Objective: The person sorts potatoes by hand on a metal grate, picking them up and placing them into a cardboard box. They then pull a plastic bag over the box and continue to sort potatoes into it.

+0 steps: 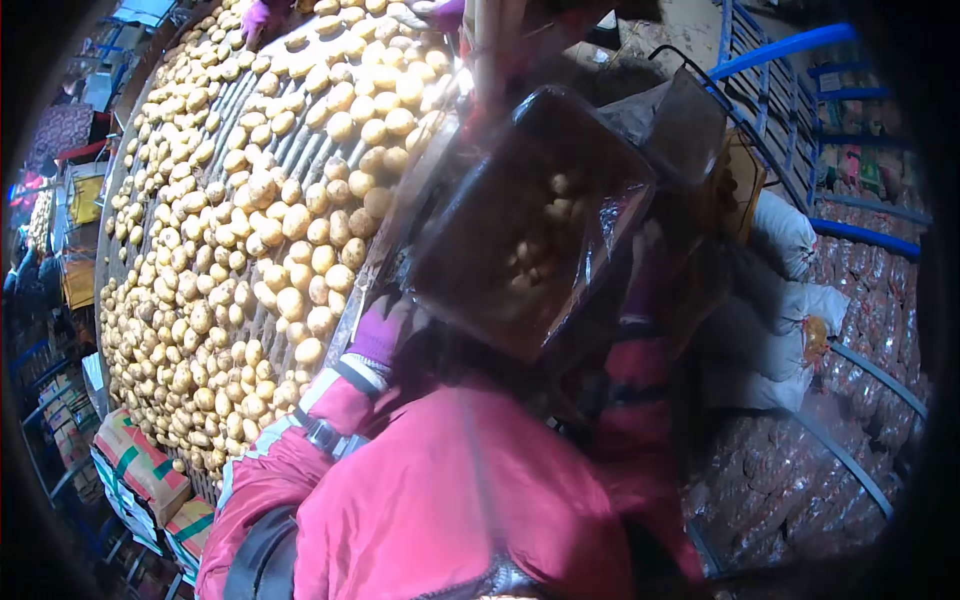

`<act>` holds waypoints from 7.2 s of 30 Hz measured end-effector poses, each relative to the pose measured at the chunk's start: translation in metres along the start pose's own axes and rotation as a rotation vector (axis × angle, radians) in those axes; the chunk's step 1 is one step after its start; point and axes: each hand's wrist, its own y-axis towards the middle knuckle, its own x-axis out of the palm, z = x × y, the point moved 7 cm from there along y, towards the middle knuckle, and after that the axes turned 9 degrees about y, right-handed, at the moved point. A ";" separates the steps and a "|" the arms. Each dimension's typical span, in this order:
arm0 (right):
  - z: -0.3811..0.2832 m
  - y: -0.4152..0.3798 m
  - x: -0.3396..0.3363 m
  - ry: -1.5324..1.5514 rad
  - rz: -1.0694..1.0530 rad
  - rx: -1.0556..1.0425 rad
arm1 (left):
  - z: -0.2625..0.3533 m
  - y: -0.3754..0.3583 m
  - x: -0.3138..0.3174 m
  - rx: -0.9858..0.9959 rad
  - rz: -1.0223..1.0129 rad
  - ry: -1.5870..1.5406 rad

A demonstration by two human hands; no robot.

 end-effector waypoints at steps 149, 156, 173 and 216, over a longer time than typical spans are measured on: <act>0.013 -0.100 -0.013 0.507 0.011 -0.115 | 0.036 0.032 -0.071 0.292 0.272 0.822; 0.075 -0.190 0.071 1.003 -0.546 0.338 | 0.030 0.037 -0.071 0.258 0.233 0.821; 0.113 -0.224 0.018 1.081 -0.361 0.553 | -0.014 0.065 -0.090 0.384 0.302 0.927; -0.070 -0.308 0.263 0.084 -1.363 -0.045 | -0.057 -0.133 -0.213 0.339 0.617 0.302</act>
